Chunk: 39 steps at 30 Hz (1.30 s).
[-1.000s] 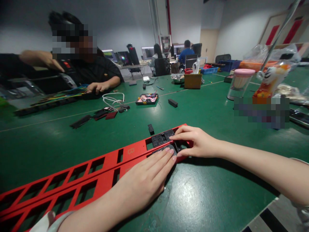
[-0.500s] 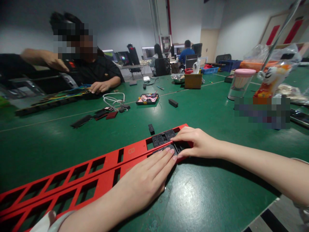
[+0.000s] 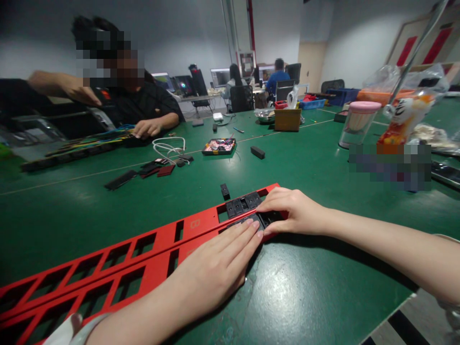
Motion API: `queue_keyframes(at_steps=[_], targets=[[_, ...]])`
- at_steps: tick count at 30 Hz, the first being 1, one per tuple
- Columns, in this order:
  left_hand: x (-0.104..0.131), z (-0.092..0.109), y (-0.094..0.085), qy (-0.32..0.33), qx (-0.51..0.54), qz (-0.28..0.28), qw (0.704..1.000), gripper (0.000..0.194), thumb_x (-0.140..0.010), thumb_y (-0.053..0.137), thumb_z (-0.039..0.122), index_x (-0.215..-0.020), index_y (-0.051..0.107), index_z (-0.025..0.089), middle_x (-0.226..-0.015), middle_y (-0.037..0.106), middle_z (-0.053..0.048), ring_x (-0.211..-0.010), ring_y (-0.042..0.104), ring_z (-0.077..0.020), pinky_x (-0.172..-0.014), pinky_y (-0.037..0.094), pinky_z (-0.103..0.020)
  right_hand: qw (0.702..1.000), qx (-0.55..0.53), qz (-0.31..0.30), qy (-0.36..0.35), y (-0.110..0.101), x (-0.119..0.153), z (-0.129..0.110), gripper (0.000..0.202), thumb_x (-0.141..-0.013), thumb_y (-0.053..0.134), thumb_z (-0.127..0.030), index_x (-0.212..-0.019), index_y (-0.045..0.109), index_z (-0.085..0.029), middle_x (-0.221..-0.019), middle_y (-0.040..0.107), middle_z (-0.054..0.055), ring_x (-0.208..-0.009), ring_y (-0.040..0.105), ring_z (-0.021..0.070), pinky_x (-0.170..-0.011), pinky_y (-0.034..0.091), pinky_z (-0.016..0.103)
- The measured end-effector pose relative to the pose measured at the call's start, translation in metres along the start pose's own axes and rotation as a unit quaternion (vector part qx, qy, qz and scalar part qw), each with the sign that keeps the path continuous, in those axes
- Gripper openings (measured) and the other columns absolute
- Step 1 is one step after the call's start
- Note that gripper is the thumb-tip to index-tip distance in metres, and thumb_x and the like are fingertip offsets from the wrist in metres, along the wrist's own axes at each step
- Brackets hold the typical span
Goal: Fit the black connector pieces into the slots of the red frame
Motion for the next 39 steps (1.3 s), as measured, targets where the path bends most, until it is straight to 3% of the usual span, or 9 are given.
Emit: queue_keyframes(at_steps=[21,39], targets=[[-0.0003,0.0002,0.0012,0.001,0.011,0.002,1.0,0.039,-0.082,0.04,0.015,-0.12,0.045,0.006,-0.127,0.046,-0.015,-0.118,0.043,-0.0213,-0.1,0.036,-0.035,0.998,0.052,-0.028,-0.032,0.0017,0.0017,-0.0024,0.036,-0.074,0.062,-0.034,-0.106,0.061,-0.019,-0.104,0.057,0.011,-0.095,0.054,0.0179,-0.083,0.047,0.034],[-0.0005,-0.0009,0.0019,0.003,0.023,0.008,1.0,0.04,-0.081,0.038,0.014,-0.12,0.045,0.005,-0.127,0.046,-0.016,-0.118,0.043,-0.0225,-0.099,0.036,-0.035,0.997,0.054,-0.044,-0.02,0.001,0.0012,-0.0044,0.032,-0.075,0.06,-0.034,-0.103,0.063,-0.018,-0.1,0.056,0.011,-0.09,0.053,0.0163,-0.079,0.047,0.031]])
Point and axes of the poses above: each hand's wrist, its own x-axis away from the middle knuckle, its own y-axis out of the palm, z = x × y, the point moved 2 cm from there along -x, towards the middle knuckle
